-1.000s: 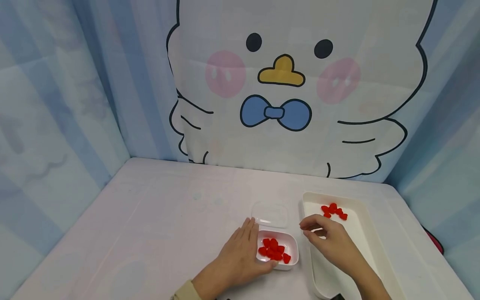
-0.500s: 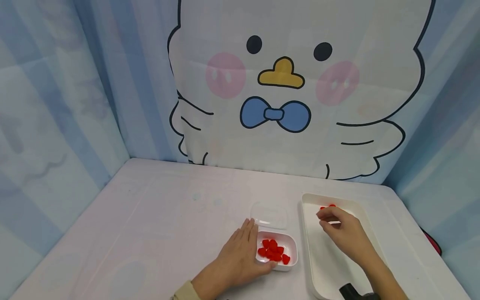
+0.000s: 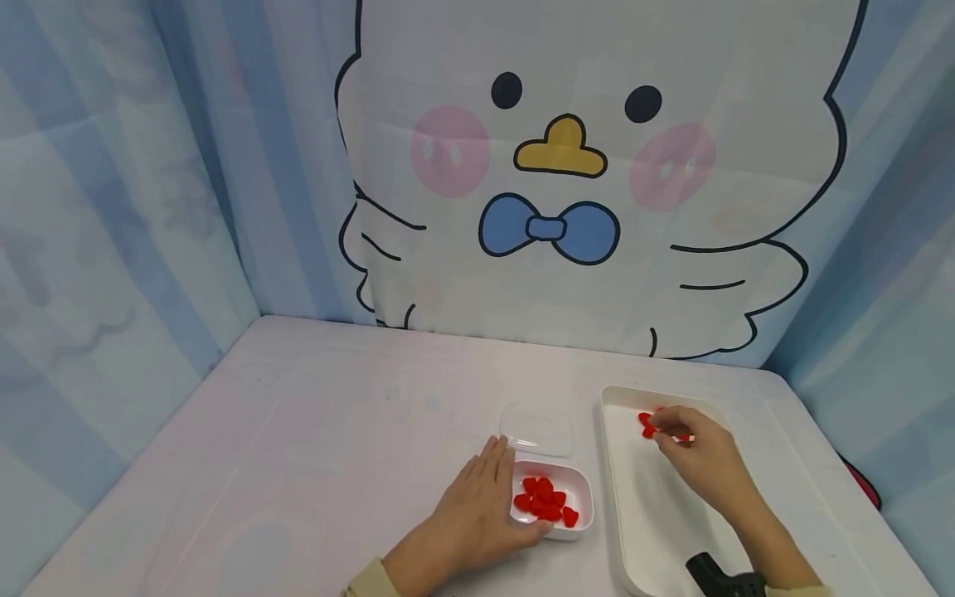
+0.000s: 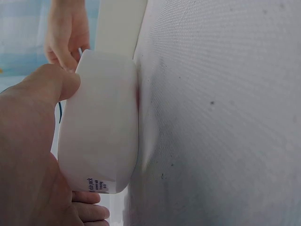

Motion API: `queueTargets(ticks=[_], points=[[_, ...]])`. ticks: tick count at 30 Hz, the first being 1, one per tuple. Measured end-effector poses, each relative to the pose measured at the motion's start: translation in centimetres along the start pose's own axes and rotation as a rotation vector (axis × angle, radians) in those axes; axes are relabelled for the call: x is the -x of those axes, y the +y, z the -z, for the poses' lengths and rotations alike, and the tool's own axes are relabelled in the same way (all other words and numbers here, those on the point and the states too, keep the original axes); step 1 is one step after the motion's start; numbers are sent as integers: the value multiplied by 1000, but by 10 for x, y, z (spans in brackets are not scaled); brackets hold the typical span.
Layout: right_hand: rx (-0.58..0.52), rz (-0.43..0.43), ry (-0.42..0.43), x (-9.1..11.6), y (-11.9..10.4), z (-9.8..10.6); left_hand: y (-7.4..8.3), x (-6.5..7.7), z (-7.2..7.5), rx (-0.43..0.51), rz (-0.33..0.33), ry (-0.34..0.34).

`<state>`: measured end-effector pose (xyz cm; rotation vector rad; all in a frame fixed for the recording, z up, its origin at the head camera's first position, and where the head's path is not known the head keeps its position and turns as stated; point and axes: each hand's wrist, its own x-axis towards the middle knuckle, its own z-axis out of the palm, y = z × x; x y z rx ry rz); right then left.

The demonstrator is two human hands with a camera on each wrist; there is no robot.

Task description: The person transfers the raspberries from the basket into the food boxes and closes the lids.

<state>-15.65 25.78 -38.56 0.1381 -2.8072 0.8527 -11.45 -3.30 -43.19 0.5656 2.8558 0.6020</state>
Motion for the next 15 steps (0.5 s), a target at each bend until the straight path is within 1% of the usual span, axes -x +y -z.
queueTargets(ticks=[8, 15], points=[[5, -30, 13, -3, 10, 4, 1, 0, 0, -6, -2, 0], [18, -44, 4, -7, 16, 5, 2, 0, 0, 2, 7, -3]])
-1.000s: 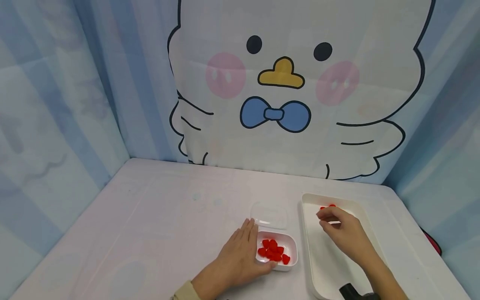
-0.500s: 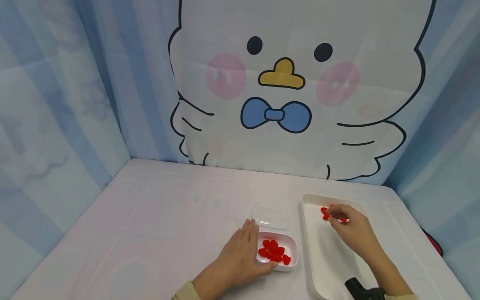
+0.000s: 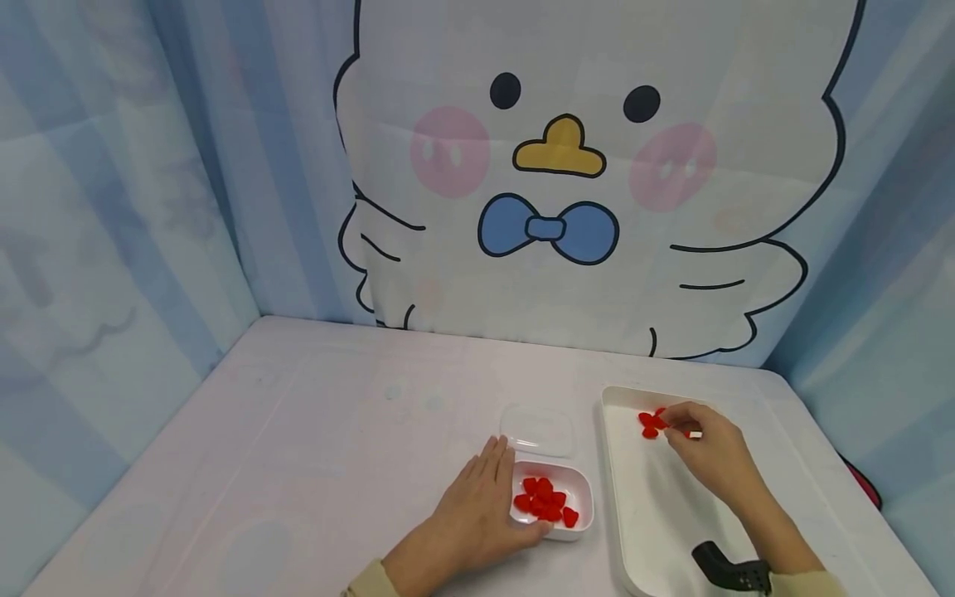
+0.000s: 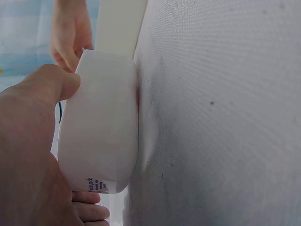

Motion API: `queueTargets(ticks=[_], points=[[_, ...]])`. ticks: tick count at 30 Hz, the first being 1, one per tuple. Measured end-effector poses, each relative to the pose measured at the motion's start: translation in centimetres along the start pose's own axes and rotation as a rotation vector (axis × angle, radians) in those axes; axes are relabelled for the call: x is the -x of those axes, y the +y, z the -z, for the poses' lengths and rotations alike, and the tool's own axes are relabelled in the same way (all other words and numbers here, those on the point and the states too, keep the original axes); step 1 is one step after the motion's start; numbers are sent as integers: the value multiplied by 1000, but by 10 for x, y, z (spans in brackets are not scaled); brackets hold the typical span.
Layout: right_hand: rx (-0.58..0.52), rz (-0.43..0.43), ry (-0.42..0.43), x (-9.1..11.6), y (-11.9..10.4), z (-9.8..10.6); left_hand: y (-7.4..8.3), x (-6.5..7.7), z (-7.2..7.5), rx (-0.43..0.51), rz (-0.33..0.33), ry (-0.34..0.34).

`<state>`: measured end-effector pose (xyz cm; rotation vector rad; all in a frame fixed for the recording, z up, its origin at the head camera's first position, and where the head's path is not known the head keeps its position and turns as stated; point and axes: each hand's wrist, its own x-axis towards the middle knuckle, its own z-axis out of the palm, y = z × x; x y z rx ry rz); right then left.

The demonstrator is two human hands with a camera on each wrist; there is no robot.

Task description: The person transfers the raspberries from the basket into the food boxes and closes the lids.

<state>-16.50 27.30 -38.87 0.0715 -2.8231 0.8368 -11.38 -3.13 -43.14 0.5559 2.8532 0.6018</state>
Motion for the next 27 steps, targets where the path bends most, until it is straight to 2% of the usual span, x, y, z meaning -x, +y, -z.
queueTargets(ticks=[5, 8, 13, 27], points=[[11, -10, 21, 0, 3, 2, 0, 0, 0, -1, 2, -2], [26, -43, 31, -4, 8, 2, 0, 0, 1, -2, 3, -3], [30, -102, 1, -9, 14, 3, 0, 0, 1, -1, 6, -2], [55, -170, -101, -14, 22, 4, -2, -2, -1, -3, -6, 11]])
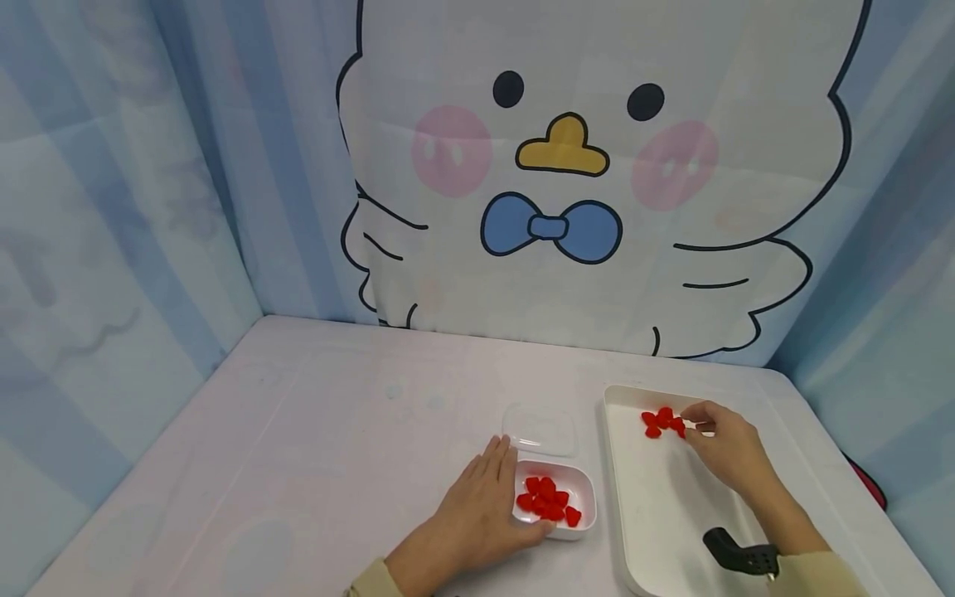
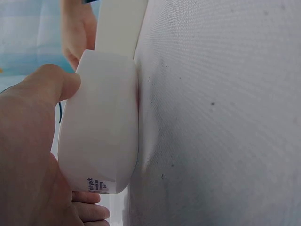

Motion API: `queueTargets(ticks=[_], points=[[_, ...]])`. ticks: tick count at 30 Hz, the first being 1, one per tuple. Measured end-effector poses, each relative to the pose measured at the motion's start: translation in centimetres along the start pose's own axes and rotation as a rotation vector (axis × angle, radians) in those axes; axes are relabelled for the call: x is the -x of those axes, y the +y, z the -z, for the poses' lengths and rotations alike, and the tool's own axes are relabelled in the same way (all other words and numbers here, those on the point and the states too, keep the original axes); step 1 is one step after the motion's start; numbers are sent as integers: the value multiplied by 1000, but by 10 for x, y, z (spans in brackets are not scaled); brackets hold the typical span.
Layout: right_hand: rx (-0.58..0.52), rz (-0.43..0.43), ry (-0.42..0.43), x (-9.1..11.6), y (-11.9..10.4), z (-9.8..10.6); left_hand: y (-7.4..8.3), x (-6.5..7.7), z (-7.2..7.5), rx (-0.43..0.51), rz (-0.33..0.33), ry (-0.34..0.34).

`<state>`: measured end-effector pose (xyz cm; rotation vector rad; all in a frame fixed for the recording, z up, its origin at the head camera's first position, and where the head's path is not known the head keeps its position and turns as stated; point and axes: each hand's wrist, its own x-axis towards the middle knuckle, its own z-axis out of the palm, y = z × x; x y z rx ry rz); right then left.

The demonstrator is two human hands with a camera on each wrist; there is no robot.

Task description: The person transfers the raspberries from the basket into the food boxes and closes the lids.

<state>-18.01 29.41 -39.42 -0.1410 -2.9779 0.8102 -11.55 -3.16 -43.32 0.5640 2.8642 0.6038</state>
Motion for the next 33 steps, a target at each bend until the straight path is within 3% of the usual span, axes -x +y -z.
queueTargets(ticks=[11, 33], points=[[22, -44, -66, -10, 10, -5, -1, 1, 0, -8, 0, -3], [22, -107, -65, -20, 15, -12, 0, 1, 1, -19, 2, -17]])
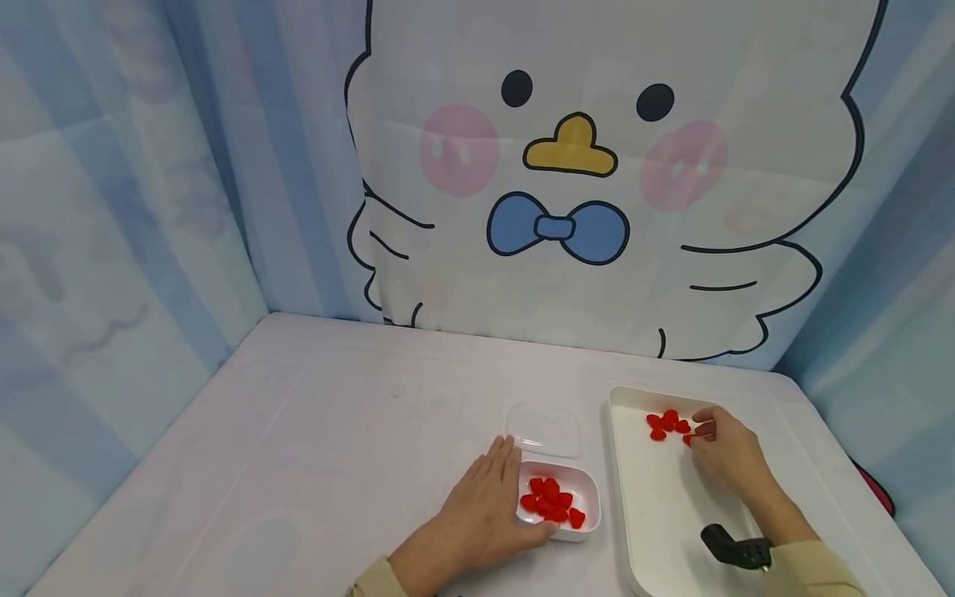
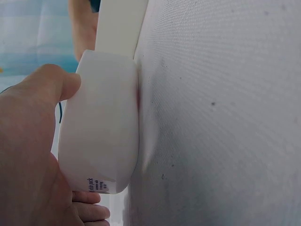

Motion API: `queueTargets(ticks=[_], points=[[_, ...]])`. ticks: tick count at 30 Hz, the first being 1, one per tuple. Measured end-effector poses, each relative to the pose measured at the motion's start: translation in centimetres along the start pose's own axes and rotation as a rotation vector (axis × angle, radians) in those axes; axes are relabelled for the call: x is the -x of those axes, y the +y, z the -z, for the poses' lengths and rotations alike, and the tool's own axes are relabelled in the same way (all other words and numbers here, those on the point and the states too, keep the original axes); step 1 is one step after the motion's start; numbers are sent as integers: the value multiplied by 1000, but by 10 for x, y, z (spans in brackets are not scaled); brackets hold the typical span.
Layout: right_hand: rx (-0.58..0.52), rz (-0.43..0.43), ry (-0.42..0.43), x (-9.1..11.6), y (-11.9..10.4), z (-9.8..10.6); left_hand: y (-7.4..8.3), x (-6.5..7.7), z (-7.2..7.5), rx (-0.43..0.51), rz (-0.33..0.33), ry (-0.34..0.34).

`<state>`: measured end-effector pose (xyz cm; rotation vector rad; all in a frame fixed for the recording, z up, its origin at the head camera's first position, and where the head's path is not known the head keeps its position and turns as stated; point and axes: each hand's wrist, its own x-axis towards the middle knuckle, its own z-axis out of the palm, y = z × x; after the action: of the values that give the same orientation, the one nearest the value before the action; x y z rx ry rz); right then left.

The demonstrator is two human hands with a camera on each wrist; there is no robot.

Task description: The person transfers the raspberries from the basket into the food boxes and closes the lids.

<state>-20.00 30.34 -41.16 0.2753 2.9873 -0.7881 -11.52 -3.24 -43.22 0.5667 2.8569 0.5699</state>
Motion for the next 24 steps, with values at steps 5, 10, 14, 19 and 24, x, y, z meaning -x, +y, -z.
queueTargets(ticks=[5, 10, 14, 19, 24], points=[[4, 11, 19, 0, 0, -3, 0, 0, 0, 6, 10, -14], [5, 8, 24, -1, 0, -5, 0, 0, 0, 3, 9, -15], [-1, 9, 25, 0, 2, -4, 0, 0, 0, 3, 3, -11], [-6, 18, 35, 2, 3, -4, 0, 0, 0, -5, -1, -7], [-15, 28, 48, 6, 2, -4, 0, 1, 0, -10, -6, 1]])
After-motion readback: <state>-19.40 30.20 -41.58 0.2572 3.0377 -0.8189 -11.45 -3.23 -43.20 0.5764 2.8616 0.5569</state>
